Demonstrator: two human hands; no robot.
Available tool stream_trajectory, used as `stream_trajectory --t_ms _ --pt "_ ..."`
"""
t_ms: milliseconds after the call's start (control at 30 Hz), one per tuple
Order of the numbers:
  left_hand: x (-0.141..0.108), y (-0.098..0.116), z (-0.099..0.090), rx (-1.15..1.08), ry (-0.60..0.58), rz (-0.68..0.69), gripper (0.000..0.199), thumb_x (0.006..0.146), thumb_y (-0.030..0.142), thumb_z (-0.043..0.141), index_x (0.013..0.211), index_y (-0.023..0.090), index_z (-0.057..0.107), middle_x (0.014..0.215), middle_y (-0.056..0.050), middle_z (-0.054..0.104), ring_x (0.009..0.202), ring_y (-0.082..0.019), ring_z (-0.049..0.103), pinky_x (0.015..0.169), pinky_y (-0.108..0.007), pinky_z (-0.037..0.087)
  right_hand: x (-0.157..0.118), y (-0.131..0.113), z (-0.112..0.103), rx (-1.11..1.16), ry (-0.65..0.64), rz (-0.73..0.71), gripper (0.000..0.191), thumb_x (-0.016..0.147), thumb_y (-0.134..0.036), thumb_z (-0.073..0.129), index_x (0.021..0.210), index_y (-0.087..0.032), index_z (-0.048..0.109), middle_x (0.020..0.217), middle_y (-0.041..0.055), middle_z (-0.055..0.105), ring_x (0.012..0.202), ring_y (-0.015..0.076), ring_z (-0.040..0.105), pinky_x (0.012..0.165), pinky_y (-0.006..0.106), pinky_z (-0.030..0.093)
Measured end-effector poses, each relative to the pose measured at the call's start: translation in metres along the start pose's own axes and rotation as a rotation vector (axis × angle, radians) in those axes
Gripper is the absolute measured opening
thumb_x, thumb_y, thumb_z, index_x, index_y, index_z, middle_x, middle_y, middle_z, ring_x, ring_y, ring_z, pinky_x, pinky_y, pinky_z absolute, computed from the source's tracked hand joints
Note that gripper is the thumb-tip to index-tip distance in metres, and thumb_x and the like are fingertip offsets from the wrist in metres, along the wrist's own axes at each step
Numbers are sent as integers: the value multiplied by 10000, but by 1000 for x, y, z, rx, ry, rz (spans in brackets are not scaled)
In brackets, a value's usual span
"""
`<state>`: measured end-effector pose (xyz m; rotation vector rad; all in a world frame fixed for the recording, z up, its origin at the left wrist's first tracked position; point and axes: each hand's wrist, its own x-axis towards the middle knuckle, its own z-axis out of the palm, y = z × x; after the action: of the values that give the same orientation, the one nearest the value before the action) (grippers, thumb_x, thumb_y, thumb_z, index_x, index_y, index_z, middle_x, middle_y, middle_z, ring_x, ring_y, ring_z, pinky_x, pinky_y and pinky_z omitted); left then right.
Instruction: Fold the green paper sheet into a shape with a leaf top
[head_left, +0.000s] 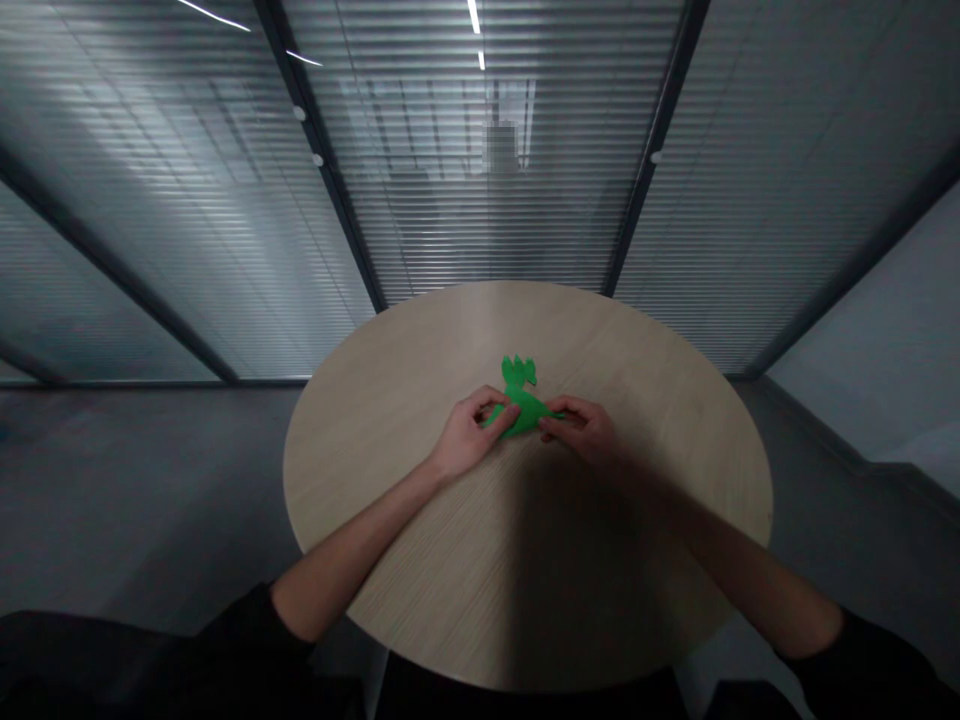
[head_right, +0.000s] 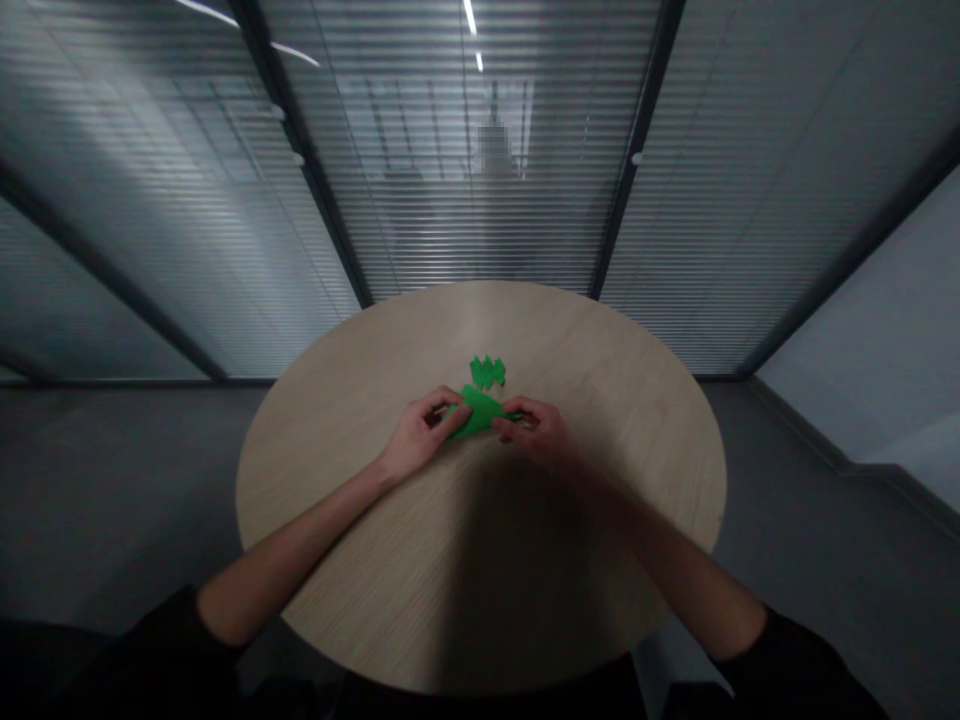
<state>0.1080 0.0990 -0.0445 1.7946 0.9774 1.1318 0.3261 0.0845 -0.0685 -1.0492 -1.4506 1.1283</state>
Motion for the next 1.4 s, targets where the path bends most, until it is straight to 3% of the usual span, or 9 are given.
stream_trajectory --t_ms 200,433,567,833,1067,1233,1400 --pt "-1 3 1 -10 -39 -8 322 798 382 834 1026 181 728 1034 -68 726 861 -193 640 740 -295 470 0 -6 -2 70 46 88 330 701 -456 876 851 -204 724 779 25 720 638 166 687 630 307 563" --pt "0 -1 1 -186 -81 -157 352 825 414 820 1056 161 741 896 -65 757 738 -187 682 672 -287 509 0 -10 -3 112 69 91 308 663 -407 896 844 -217 737 800 22 731 669 163 679 666 315 569" --pt "1 -1 1 -194 -55 -181 299 821 424 807 940 153 764 814 -48 749 709 -180 677 668 -280 498 -1 -8 -1 33 73 40 277 682 -412 879 775 -218 704 733 15 708 672 171 666 665 317 547" --pt "2 -2 4 -215 -13 -112 252 810 411 809 839 173 731 852 -39 757 788 -179 679 776 -296 532 -4 -10 3 9 -13 68 365 749 -540 832 776 -216 667 689 15 694 624 169 669 620 309 546" --pt "2 -6 7 -428 -3 -147 507 755 368 888 1147 174 631 849 -14 750 794 -162 709 783 -288 556 -6 -9 1 48 -14 72 359 723 -491 869 809 -206 670 700 12 710 622 160 679 625 302 545" --pt "3 -3 7 -350 -48 -168 325 794 451 829 886 153 737 896 -59 765 804 -183 691 761 -296 533 -6 -9 1 92 -41 50 380 714 -475 882 846 -213 641 742 5 702 627 147 670 616 294 566" --pt "2 0 7 -321 -56 -161 308 784 448 827 837 156 743 809 -34 741 728 -159 648 723 -281 510 -6 -10 6 178 -37 62 483 716 -485 879 1053 -235 641 936 31 720 756 173 713 645 302 610"
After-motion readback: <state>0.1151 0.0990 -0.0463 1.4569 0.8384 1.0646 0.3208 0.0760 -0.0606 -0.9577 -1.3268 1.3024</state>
